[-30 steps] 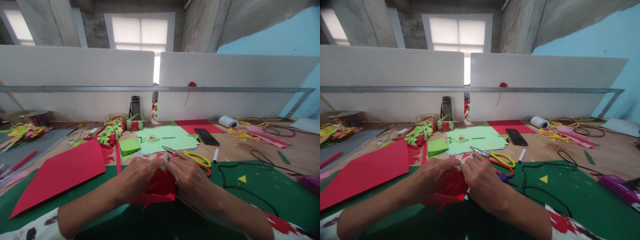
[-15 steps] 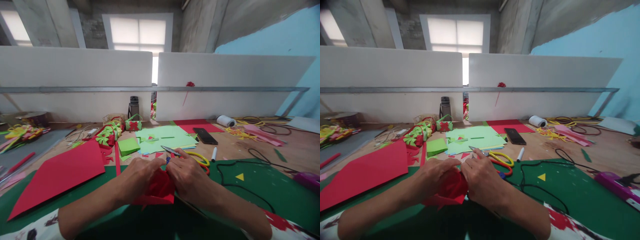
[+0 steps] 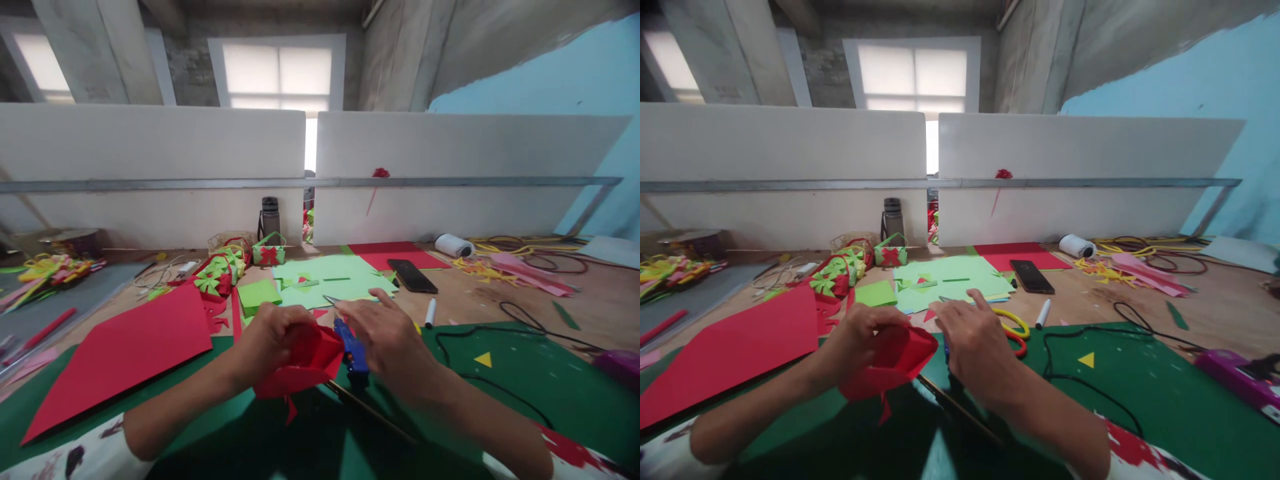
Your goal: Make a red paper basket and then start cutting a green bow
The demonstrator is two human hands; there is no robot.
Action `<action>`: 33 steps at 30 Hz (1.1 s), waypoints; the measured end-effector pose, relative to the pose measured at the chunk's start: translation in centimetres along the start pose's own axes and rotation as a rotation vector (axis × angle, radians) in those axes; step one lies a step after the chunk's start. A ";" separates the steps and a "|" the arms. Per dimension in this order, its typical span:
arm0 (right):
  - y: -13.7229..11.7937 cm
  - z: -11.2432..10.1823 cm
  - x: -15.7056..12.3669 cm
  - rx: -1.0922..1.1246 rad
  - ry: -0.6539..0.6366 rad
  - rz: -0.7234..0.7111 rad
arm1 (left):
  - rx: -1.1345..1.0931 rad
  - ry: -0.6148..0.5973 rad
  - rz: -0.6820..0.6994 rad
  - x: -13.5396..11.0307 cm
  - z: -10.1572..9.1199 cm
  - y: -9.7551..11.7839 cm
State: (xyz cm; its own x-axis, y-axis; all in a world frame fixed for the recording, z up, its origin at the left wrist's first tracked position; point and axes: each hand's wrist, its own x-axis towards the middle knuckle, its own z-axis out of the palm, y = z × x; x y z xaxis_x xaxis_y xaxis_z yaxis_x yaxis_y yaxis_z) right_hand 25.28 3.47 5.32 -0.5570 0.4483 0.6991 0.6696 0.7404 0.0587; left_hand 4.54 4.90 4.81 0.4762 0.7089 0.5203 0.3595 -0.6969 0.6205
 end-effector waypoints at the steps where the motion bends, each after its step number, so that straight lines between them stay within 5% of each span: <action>1: 0.1 -0.4 0.1 0.029 0.045 0.022 | -0.096 0.025 -0.049 0.2 -0.2 0.0; 5: 0.0 -1.1 0.0 0.125 0.161 0.085 | -0.317 0.064 -0.151 0.6 -0.3 0.1; 11: -1.1 -0.3 -0.9 0.249 0.170 0.070 | -0.318 0.082 -0.170 0.3 0.5 0.2; 13: -1.3 0.0 -1.1 0.313 0.185 0.124 | -0.137 0.155 -0.032 0.2 0.5 0.2; 17: -1.5 0.3 -1.3 0.532 0.143 0.405 | 0.473 0.357 0.451 -0.1 0.0 0.2; 20: -1.6 0.5 -1.0 0.777 0.053 0.586 | 0.736 0.351 0.663 -0.4 -0.4 0.5; 27: -2.0 0.2 -0.2 0.908 0.047 0.705 | 0.925 0.286 0.816 -1.0 -0.2 1.1; 33: -2.5 0.3 -0.1 1.041 -0.110 0.852 | 0.960 0.315 0.862 -1.4 0.2 1.5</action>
State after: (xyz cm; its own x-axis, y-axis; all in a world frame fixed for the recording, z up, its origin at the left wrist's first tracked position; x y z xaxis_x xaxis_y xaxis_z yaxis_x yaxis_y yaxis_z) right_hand 23.51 1.72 4.85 -0.2267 0.9565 0.1836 0.1708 0.2247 -0.9593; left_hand 4.54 2.78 4.92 0.6782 -0.0917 0.7291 0.5208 -0.6400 -0.5649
